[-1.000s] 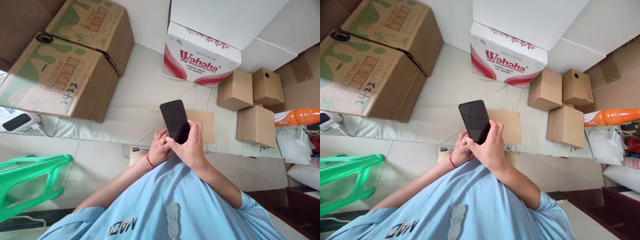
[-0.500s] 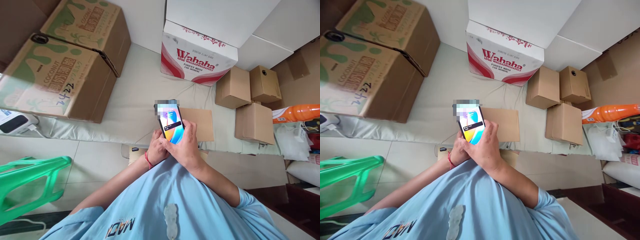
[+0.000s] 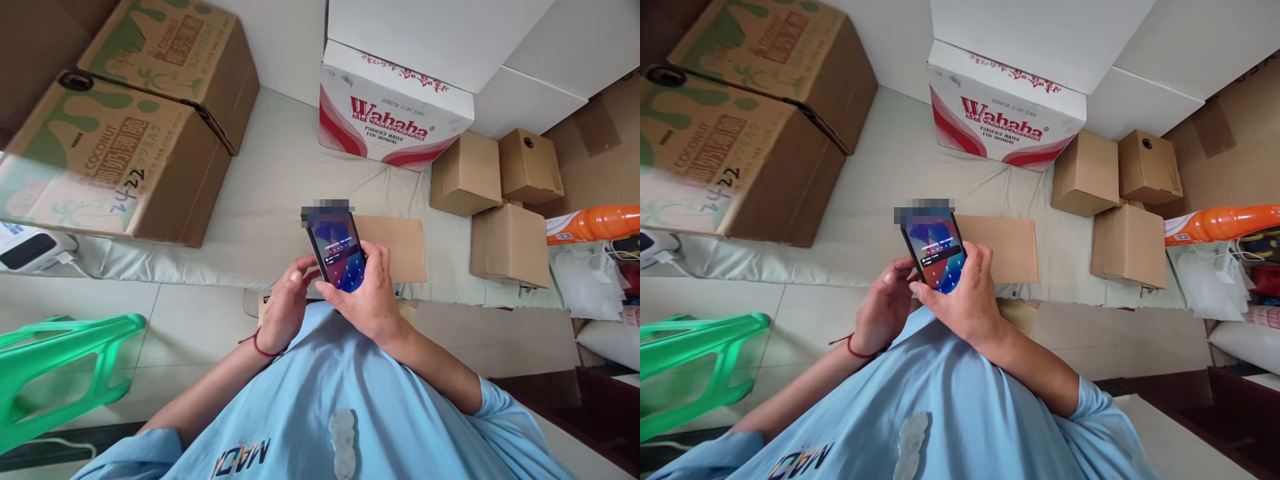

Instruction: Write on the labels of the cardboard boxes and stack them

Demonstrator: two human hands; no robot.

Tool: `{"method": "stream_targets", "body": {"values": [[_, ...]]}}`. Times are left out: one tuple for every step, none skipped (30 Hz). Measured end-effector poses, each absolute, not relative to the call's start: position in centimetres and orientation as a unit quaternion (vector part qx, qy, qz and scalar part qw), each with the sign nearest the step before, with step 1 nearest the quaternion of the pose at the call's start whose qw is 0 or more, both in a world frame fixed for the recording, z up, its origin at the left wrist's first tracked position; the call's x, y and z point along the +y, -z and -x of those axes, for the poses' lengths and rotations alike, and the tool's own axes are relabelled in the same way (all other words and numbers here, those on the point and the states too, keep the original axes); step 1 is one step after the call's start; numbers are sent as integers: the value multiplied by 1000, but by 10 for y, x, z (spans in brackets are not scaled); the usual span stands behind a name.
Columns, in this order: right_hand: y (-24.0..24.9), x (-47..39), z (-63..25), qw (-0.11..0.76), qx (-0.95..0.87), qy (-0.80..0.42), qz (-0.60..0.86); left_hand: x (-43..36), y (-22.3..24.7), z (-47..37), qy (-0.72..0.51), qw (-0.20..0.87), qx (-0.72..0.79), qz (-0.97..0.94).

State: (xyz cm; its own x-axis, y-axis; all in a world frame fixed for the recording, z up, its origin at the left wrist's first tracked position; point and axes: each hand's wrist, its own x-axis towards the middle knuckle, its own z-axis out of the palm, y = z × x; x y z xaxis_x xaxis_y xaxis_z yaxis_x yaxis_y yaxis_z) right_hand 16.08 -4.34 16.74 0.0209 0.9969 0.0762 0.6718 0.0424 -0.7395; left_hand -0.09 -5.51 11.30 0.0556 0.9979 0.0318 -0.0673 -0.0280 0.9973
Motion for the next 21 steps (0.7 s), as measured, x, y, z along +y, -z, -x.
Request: {"method": "stream_targets", "body": {"values": [[-168,-43,-159,308,-654,-270,636,-56,-121,1,-510,577,450,-451],[-169,-43,-157,300,-663,-284,624,-56,-127,0,-510,619,440,-404],[-169,-42,-154,287,-675,-301,609,-56,-133,0,-509,646,436,-366],[-171,-42,-152,270,-691,-318,591,-55,-136,0,-504,659,440,-344],[-172,-41,-151,251,-708,-333,571,-55,-138,1,-499,665,449,-329],[-174,-40,-151,232,-724,-344,550,-55,-138,4,-493,669,458,-316],[-176,-39,-152,216,-740,-353,530,-55,-136,8,-484,676,466,-304],[-178,-38,-155,202,-755,-358,510,-55,-132,13,-473,685,473,-291],[-181,-37,-160,194,-767,-363,492,-55,-128,19,-462,693,479,-276],[-183,-36,-167,190,-776,-368,476,-54,-122,26,-454,700,487,-260],[-185,-35,-176,190,-782,-370,465,-52,-116,34,-447,704,497,-239],[-186,-34,-187,192,-784,-366,463,-49,-110,42,-443,705,511,-214],[-186,-33,-199,195,-785,-353,470,-44,-104,50,-439,702,529,-185],[-186,-32,-212,198,-786,-328,486,-39,-98,57,-432,696,552,-155],[-186,-31,-227,194,-788,-293,506,-33,-92,64,-425,686,578,-127],[-185,-29,-242,183,-793,-252,523,-27,-87,71,-417,671,605,-101],[-183,-27,-257,162,-803,-213,532,-21,-83,77,-411,654,630,-82],[-182,-24,-271,130,-816,-184,532,-16,-79,83,-407,637,651,-71],[-180,-21,-285,94,-827,-164,529,-11,-77,88,-405,622,666,-73],[-179,-17,-298,56,-834,-151,528,-7,-75,92,-406,610,675,-85],[-178,-12,-309,19,-837,-146,528,-3,-74,94,-407,601,680,-103]]}}
